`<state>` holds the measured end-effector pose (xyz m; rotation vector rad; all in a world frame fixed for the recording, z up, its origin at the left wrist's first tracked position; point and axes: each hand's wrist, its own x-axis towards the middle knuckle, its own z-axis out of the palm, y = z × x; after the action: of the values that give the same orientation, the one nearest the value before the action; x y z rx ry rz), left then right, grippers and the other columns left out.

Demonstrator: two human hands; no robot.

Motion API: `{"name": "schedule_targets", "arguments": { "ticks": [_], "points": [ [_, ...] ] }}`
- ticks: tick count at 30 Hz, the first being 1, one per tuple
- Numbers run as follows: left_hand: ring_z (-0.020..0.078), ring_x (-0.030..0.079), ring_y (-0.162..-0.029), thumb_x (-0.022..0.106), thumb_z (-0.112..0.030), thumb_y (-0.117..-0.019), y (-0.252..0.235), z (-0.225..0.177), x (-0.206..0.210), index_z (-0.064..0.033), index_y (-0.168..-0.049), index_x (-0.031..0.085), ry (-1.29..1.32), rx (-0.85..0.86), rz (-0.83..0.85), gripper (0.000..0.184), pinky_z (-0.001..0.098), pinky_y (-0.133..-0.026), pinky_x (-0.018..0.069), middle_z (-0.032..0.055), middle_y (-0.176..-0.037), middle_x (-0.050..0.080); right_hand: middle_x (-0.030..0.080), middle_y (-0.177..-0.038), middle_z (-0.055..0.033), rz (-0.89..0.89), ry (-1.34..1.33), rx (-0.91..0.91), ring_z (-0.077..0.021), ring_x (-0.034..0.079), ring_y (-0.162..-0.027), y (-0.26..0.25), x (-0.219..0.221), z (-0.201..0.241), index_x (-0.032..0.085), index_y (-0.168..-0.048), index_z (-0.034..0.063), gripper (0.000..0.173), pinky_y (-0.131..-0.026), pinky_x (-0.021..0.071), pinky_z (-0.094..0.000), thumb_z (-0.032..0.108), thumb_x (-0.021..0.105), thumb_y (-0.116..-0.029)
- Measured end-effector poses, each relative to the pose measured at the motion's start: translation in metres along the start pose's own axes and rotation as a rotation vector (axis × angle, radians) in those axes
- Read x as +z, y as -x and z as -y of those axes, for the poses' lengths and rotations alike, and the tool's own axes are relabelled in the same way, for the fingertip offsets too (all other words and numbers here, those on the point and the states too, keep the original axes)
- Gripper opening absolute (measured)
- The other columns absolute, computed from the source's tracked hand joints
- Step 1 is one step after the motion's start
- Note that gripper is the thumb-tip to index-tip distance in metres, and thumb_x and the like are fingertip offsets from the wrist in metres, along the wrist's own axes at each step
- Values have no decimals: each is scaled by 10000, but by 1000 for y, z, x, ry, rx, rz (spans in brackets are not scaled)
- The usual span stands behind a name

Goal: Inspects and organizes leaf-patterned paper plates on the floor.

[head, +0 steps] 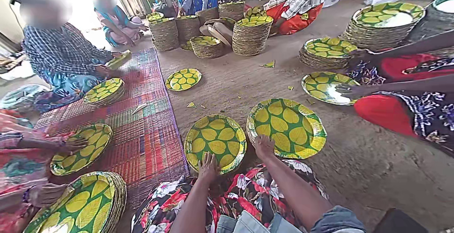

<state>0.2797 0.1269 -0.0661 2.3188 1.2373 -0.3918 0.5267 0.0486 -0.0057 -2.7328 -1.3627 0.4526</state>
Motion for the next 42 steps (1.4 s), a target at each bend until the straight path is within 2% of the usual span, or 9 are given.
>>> {"name": "schedule_targets", "arguments": {
  "ticks": [7,10,13,17,21,25,33,37,42],
  "points": [
    [297,51,-1612,485,-360,-1079,0,3,0,-120,-1656,189,77,3,-52,692,616,-1262,74,130,-1738,89,642,-1308,-280,-373,-109,-43,-440,580,-1285,2,-4,-8,655,-1316,-17,377,-1070,397,-631,232,491,-1086],
    [461,156,-1570,481,-366,-1059,2,2,6,49,-1599,262,194,72,-581,715,702,-1220,96,320,-1668,177,725,-1117,-275,-777,-186,-467,-460,695,-1083,6,7,-7,749,-1027,-73,217,-924,530,-604,74,592,-1001],
    [572,334,-1463,316,-459,-1044,-5,1,-3,138,-1486,424,137,131,-1147,750,734,-1174,179,400,-1551,360,731,-1177,-224,-525,-152,-849,-402,714,-1115,14,27,7,749,-1058,-31,213,-947,578,-542,-43,555,-970],
    [421,229,-1562,385,-338,-1088,11,6,-5,-4,-1575,378,116,64,-614,591,645,-1249,105,264,-1653,293,638,-1363,-238,170,131,-747,-414,567,-1328,14,38,26,656,-1282,-34,333,-1136,359,-614,-57,447,-1025],
    [315,-7,-1612,417,-366,-1090,6,1,2,-125,-1664,131,17,-12,-18,685,632,-1257,13,152,-1738,24,450,-1567,-267,-25,17,-309,-426,394,-1488,7,14,16,500,-1493,-23,464,-1205,259,-651,-6,434,-1034],
    [304,-8,-1613,436,-377,-1089,1,2,4,-128,-1665,132,14,-7,-28,696,634,-1256,20,143,-1740,24,439,-1547,-301,14,6,25,-449,384,-1475,-2,3,-1,519,-1439,-80,432,-1166,304,-652,88,507,-1041],
    [292,10,-1614,469,-380,-1079,1,5,2,-152,-1663,172,64,2,-31,694,635,-1257,36,121,-1743,50,595,-1395,-281,-247,-92,43,-450,519,-1362,-3,-3,-9,627,-1374,24,383,-1108,363,-662,235,549,-1064],
    [329,63,-1609,436,-383,-1095,1,5,4,-113,-1652,211,192,-38,-202,658,647,-1251,22,164,-1729,113,672,-1226,-321,-703,-145,-346,-512,631,-1185,6,5,-4,720,-1106,-94,231,-963,474,-666,62,580,-1007],
    [405,261,-1550,335,-261,-1116,3,17,-16,26,-1583,317,802,-525,-878,549,584,-1247,190,272,-1660,258,620,-1423,-226,-151,-20,-840,-399,589,-1340,20,41,31,705,-1204,-58,286,-1082,488,-558,-40,497,-1009]
  ]
}}
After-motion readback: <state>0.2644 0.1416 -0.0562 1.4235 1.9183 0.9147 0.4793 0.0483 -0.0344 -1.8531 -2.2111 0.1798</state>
